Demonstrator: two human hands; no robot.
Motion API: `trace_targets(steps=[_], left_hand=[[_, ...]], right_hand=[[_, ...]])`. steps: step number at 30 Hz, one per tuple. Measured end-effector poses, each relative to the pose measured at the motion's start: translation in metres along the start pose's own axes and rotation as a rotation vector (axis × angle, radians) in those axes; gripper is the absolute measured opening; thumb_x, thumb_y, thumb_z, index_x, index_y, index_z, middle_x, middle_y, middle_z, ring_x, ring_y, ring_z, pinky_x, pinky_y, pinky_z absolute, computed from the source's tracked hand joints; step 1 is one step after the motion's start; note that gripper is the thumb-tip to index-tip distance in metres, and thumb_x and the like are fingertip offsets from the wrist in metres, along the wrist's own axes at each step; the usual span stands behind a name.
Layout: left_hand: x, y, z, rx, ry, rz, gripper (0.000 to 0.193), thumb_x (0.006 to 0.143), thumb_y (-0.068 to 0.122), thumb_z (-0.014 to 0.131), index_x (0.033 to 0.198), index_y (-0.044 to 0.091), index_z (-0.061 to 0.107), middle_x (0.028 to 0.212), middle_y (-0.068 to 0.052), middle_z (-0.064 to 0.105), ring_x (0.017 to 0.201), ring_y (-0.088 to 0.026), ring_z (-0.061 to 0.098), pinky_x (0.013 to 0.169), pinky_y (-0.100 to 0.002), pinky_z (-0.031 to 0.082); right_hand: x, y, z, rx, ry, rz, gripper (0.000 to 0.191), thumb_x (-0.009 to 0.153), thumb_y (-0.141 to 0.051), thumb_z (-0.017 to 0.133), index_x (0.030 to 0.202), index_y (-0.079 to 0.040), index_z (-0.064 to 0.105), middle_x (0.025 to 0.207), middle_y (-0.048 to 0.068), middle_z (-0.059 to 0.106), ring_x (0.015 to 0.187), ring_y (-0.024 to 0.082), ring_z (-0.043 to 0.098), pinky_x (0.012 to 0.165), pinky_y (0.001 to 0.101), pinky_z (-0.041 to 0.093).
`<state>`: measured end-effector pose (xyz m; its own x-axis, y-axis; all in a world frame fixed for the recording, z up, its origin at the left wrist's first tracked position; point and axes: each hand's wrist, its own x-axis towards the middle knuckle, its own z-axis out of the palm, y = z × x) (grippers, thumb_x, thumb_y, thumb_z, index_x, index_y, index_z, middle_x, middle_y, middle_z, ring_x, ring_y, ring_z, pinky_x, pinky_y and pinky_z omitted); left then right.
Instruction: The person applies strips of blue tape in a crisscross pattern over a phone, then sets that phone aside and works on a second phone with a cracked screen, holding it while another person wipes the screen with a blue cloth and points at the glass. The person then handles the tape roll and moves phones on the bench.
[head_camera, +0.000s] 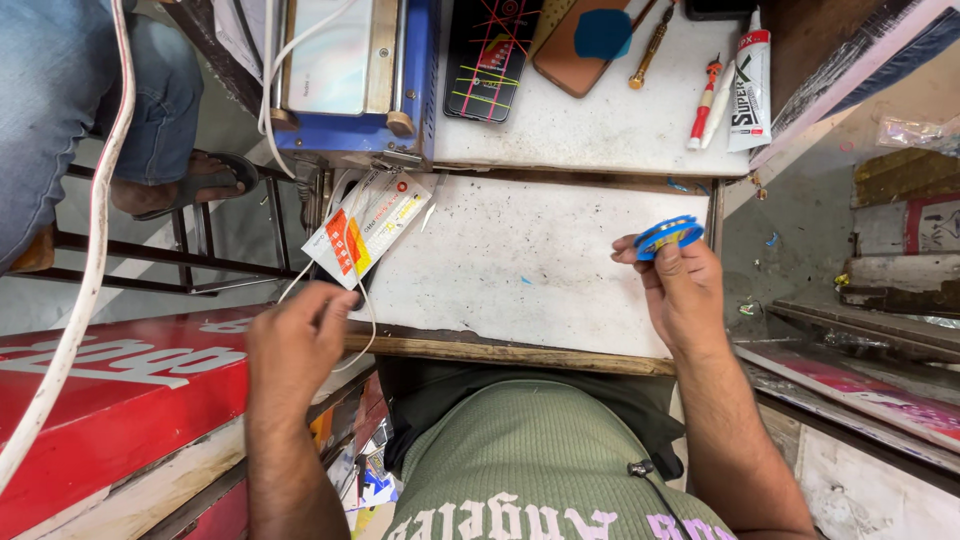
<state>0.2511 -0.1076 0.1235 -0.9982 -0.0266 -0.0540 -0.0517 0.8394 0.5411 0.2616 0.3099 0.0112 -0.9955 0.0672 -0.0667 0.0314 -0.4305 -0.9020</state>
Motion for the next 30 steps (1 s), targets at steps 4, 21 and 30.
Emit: trace_targets(steps=[4,21,30], left_hand=[[-0.002,0.019,0.002,0.049,0.148,0.179,0.010,0.094,0.017,0.078,0.096,0.008,0.075,0.090,-0.008,0.075,0.084,-0.028,0.069,0.075,-0.041,0.054],[0.017,0.086,0.078,-0.798,-0.201,0.291,0.022,0.097,0.015,0.075,0.113,0.001,0.071,0.104,-0.008,0.077,0.099,-0.015,0.071,0.093,-0.031,0.056],[0.013,0.081,0.086,-0.808,-0.237,0.340,0.021,0.097,0.016,0.075,0.114,0.003,0.073,0.126,-0.015,0.068,0.122,-0.024,0.064,0.110,-0.038,0.047]], right_hand=[[-0.007,0.006,0.021,-0.144,-0.038,0.002,0.032,0.108,-0.034,0.061,0.111,-0.002,0.065,0.105,0.013,0.074,0.105,0.025,0.071,0.100,0.0388,0.057],[-0.041,0.010,-0.004,0.033,-0.253,0.251,0.036,0.111,-0.033,0.056,0.093,-0.003,0.065,0.064,-0.006,0.043,0.054,0.006,0.033,0.050,0.0240,0.027],[-0.018,-0.010,0.057,-0.281,-0.151,0.208,0.044,0.093,-0.009,0.062,0.135,-0.009,0.048,0.114,-0.002,0.063,0.070,0.010,0.057,0.065,0.0261,0.055]])
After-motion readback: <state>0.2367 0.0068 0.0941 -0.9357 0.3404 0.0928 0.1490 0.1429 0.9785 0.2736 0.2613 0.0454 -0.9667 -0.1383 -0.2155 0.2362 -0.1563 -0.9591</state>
